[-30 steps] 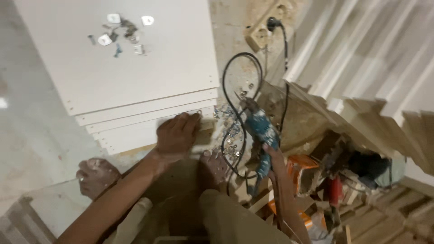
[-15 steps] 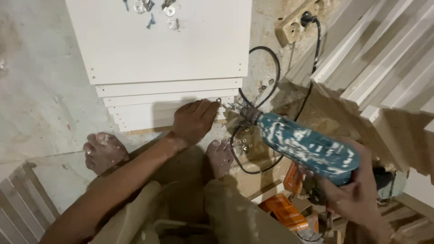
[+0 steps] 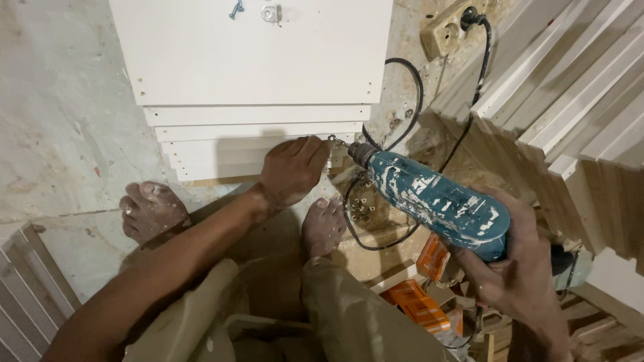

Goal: The person uses a corded electric drill to drive screws into a white wooden board. They repeatedly pick up screws from the board's surface and secure them into pre-drilled holes along the board's edge.

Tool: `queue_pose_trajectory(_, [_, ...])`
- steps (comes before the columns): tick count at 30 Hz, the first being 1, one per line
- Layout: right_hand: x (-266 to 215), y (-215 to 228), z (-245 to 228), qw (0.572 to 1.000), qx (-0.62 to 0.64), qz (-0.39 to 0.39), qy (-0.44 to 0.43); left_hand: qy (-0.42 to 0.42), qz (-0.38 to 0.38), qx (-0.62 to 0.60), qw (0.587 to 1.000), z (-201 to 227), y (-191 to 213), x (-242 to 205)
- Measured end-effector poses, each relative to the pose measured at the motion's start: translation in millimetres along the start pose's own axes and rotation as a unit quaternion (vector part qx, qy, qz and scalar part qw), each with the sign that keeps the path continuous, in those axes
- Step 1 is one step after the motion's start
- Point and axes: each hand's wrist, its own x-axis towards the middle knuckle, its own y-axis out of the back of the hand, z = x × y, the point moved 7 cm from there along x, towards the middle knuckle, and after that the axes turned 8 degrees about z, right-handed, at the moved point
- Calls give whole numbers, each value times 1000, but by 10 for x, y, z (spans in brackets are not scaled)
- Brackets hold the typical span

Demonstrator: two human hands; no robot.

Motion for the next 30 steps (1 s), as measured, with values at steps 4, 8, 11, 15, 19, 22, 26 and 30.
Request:
queue_pose_trajectory(4, [44, 21, -106, 1000, -5, -10, -6, -8, -8, 10, 1000, -5, -23, -28])
queue_pose_trajectory(8, [53, 8, -35, 996, 2, -56, -63, -10, -18, -2, 1000, -12, -83, -98])
queue_pose_trajectory(11, [172, -1, -246, 984, -35, -127, -117, -8, -25, 2, 1000, -28, -142, -145])
queue_pose_trajectory(15, [297, 28, -615, 963, -190, -153, -113, -24, -43, 3, 999, -48, -374, -449])
queue_pose_trajectory(19, [411, -7, -922, 948, -252, -175, -86, -27, -49, -1, 998, -60, -357, -407])
queue_pose_trajectory(22, [466, 22, -966, 940, -257, -182, -129, -24, 0, -4, 1000, -47, -226, -284])
queue_pose_trajectory(26, [474, 11, -936, 940, -267, -191, -95, -24, -13, -2, 1000, -46, -212, -266])
queue_pose_trajectory(30, [501, 24, -978, 947, -266, -169, -71, -28, -33, -17, 999, -38, -226, -253])
